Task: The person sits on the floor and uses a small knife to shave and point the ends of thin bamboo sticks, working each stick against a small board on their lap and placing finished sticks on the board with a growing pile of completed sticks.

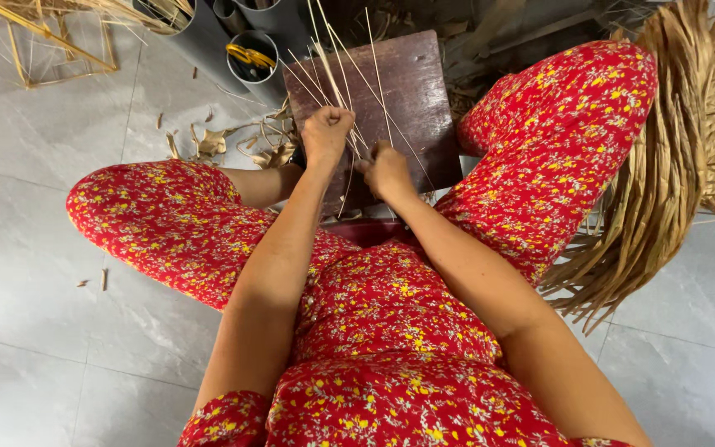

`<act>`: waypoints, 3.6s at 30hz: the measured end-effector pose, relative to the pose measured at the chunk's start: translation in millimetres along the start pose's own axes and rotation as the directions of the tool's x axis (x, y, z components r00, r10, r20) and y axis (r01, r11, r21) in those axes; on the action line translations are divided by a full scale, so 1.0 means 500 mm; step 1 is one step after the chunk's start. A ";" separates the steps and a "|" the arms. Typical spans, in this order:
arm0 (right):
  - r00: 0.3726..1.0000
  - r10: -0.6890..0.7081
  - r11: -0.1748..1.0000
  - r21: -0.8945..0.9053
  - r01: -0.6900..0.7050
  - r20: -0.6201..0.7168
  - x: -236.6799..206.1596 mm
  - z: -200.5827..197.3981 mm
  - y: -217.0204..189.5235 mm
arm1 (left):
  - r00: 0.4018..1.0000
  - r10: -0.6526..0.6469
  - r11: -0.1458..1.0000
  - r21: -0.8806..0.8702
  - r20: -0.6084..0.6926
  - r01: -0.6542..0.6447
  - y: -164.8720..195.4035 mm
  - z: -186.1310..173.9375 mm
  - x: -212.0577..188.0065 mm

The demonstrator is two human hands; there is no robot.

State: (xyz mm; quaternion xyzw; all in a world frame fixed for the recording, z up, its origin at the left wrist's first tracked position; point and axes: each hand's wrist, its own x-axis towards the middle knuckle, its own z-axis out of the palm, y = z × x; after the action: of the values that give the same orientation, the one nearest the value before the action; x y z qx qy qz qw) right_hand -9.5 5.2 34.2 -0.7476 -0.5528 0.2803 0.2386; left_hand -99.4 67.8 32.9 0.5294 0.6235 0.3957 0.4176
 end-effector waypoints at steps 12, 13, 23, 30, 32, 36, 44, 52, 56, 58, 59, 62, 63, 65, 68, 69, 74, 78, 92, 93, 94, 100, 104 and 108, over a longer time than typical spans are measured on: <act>0.974 0.101 0.991 -0.108 -0.080 0.202 0.015 0.003 0.002 | 0.995 0.091 0.934 -0.350 0.050 -0.068 0.019 -0.022 0.012; 0.965 0.143 0.990 -0.052 -0.134 0.221 0.016 0.003 0.001 | 0.990 0.131 0.919 -0.380 0.045 -0.104 0.019 -0.024 0.015; 0.932 0.177 0.878 0.378 -0.294 0.316 -0.003 -0.024 0.046 | 0.989 0.147 0.702 -0.706 0.016 -0.093 0.002 -0.057 0.004; 0.979 -0.079 0.522 0.844 -0.121 0.190 -0.033 -0.121 0.055 | 0.962 0.209 0.833 -0.548 0.175 -0.081 0.064 -0.151 -0.071; 0.958 -0.234 0.522 0.853 -0.021 0.167 -0.068 -0.173 0.045 | 0.942 0.197 0.901 -0.429 0.270 -0.066 0.086 -0.171 -0.116; 0.865 -0.389 0.427 0.894 -0.134 0.316 -0.150 -0.243 0.024 | 0.877 0.180 0.955 -0.291 0.445 -0.049 0.111 -0.195 -0.198; 0.861 -0.415 0.496 0.866 -0.058 0.295 -0.199 -0.237 0.002 | 0.838 0.210 0.971 -0.208 0.503 -0.119 0.138 -0.223 -0.277; 0.916 -0.308 0.404 0.907 -0.117 0.256 -0.203 -0.269 0.007 | 0.793 0.090 0.986 -0.167 0.603 0.015 0.138 -0.258 -0.278; 0.953 -0.268 0.353 0.935 -0.037 0.139 -0.184 -0.292 0.040 | 0.774 0.125 0.986 -0.165 0.621 -0.027 0.120 -0.276 -0.276; 0.962 -0.261 0.316 0.949 0.009 0.077 -0.177 -0.301 0.065 | 0.758 0.179 0.977 -0.202 0.628 -0.063 0.110 -0.283 -0.278; 0.963 -0.263 0.297 0.955 0.027 0.054 -0.172 -0.307 0.077 | 0.761 0.188 0.978 -0.190 0.620 -0.087 0.106 -0.286 -0.278; 0.995 -0.097 0.220 0.975 0.038 -0.017 -0.156 -0.332 0.099 | 0.784 0.175 0.983 -0.146 0.596 -0.108 0.101 -0.297 -0.279; 0.999 -0.013 0.192 0.981 0.039 -0.037 -0.152 -0.342 0.100 | 0.797 0.142 0.988 -0.129 0.586 -0.081 0.101 -0.304 -0.277; 0.989 -0.067 0.158 0.978 0.139 -0.129 -0.155 -0.372 0.095 | 0.830 0.079 0.995 -0.099 0.552 -0.029 0.105 -0.310 -0.276; 0.970 -0.229 0.213 0.968 0.134 -0.084 -0.173 -0.362 0.062 | 0.870 0.078 0.994 -0.104 0.487 -0.031 0.116 -0.302 -0.269; 0.957 -0.289 0.253 0.961 0.112 -0.035 -0.189 -0.348 0.048 | 0.865 0.131 0.988 -0.132 0.484 -0.076 0.119 -0.293 -0.270; 0.808 -0.406 0.493 0.847 -0.201 0.427 -0.207 -0.259 -0.004 | 0.836 0.218 0.966 -0.232 0.503 -0.112 0.135 -0.248 -0.276; 0.823 -0.340 0.515 0.823 -0.241 0.454 -0.194 -0.220 -0.022 | 0.835 0.225 0.964 -0.239 0.503 -0.116 0.130 -0.243 -0.268; 0.926 -0.351 0.427 0.904 0.027 0.138 -0.098 -0.253 0.127 | 0.816 0.348 0.934 -0.246 0.462 -0.260 0.070 -0.271 -0.275; 0.924 -0.363 0.386 0.922 0.034 0.117 -0.078 -0.268 0.142 | 0.800 0.336 0.939 -0.238 0.496 -0.247 0.065 -0.276 -0.275; 0.922 -0.373 0.353 0.935 0.042 0.100 -0.063 -0.278 0.158 | 0.782 0.324 0.944 -0.233 0.533 -0.232 0.060 -0.278 -0.275; 0.898 -0.426 0.348 0.936 0.050 0.110 -0.013 -0.281 0.233 | 0.856 0.345 0.937 -0.191 0.384 -0.293 0.046 -0.248 -0.262; 0.801 -0.496 0.581 0.814 0.020 0.334 -0.016 -0.280 0.242 | 0.852 0.413 0.907 -0.224 0.320 -0.356 0.049 -0.190 -0.255; 0.689 -0.517 0.663 0.747 -0.052 0.507 -0.037 -0.230 0.217 | 0.834 0.507 0.862 -0.131 0.217 -0.490 0.045 -0.151 -0.254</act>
State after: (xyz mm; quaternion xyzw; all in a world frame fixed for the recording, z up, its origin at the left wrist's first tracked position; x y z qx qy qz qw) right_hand 140.0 -47.5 48.6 -0.3510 -0.5453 0.6894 0.3228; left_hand -151.2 -59.2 92.1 0.7031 0.3937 0.4441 0.3917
